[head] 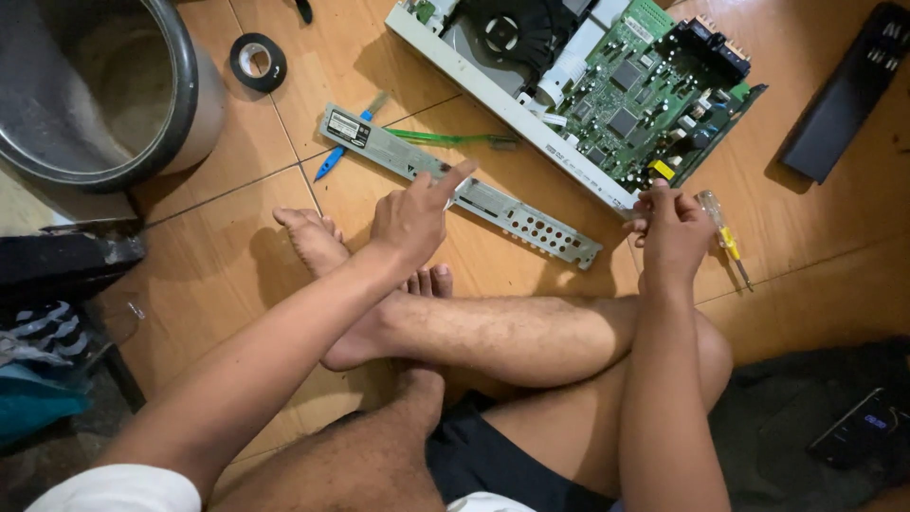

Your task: Cleaning and polishing a metal top cover or internal frame of an electronic device using a brush, cloth, and a small tool.

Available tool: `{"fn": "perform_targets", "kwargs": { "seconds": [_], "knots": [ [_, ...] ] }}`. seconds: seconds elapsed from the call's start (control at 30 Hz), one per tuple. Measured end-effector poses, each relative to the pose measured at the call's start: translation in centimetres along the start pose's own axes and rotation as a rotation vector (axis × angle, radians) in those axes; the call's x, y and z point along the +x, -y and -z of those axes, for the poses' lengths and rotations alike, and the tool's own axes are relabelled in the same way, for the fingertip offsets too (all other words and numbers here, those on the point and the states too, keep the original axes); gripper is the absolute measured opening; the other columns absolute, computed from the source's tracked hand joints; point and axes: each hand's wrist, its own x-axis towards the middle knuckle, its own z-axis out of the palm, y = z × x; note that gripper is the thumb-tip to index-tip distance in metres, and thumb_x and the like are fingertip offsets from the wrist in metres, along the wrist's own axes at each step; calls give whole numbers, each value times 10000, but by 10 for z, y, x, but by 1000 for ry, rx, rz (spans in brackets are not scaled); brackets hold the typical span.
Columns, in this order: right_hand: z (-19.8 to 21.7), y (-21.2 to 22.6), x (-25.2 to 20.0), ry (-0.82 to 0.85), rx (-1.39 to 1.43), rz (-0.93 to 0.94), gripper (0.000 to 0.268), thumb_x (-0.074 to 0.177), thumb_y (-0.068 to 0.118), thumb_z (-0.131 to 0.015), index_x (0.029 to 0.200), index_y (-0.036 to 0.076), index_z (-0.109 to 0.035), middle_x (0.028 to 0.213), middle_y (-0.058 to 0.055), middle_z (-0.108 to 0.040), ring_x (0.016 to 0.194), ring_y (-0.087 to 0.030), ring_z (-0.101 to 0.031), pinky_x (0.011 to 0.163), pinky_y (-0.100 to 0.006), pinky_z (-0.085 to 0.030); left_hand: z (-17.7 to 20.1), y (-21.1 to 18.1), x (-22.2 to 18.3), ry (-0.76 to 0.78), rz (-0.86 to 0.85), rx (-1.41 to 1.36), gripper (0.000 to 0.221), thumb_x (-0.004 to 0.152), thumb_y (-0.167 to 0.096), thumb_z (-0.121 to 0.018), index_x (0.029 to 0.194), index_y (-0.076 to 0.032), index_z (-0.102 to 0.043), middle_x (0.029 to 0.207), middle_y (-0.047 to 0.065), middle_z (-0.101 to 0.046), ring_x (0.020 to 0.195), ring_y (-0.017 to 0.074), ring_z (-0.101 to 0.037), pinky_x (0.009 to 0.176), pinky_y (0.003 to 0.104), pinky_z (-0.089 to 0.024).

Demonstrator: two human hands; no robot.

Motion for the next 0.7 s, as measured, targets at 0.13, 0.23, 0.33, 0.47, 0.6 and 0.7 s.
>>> {"fn": "perform_targets", "kwargs": {
  "seconds": [0.13,0.23,0.33,0.47,0.6,0.7],
  "knots": [
    [-1,4,-3,-19,27,-18,251,1023,237,-682,811,104,-673,699,-41,-631,466,-76,-611,375,-164,-445,0,-4,-3,-8,84,-75,643,958,-48,-485,1463,-418,-337,976,139,-576,816,524,-704,775,609,-585],
    [-2,1,0,-46,41,-10,248,1009,239,-683,797,114,-656,705,-37,-630,474,-59,-590,373,-154,-409,9,-11,-7,-39,39,-96,684,977,-48,-483,1503,-437,-286,959,142,-553,816,539,-695,783,613,-586],
    [-5,-2,3,-50,56,-3,250,999,257,-687,788,124,-670,686,-45,-626,457,-61,-587,366,-154,-370,5,-7,-3,-11,19,-49,709,975,-82,-502,1524,-484,-302,950,118,-565,821,513,-703,795,601,-586],
    [-3,-1,6,-74,80,-49,291,1009,316,-619,796,123,-665,685,-43,-631,429,-102,-610,364,-167,-324,-4,-19,-3,31,-111,-45,750,969,-64,-505,1534,-496,-265,1025,102,-522,769,481,-708,736,587,-603],
    [-4,-1,5,-80,96,-64,289,1007,312,-608,804,114,-665,680,-33,-620,418,-115,-605,370,-176,-298,-6,-49,-7,63,-171,134,762,971,-35,-547,1523,-483,-273,1063,80,-481,777,457,-725,724,575,-614],
    [-3,-5,7,-93,97,-61,287,988,309,-623,798,103,-682,671,-42,-620,405,-126,-608,362,-184,-281,-44,-38,5,-27,-139,122,673,991,-125,-567,1512,-459,-303,1072,90,-472,728,459,-712,670,568,-617]
  ]
}}
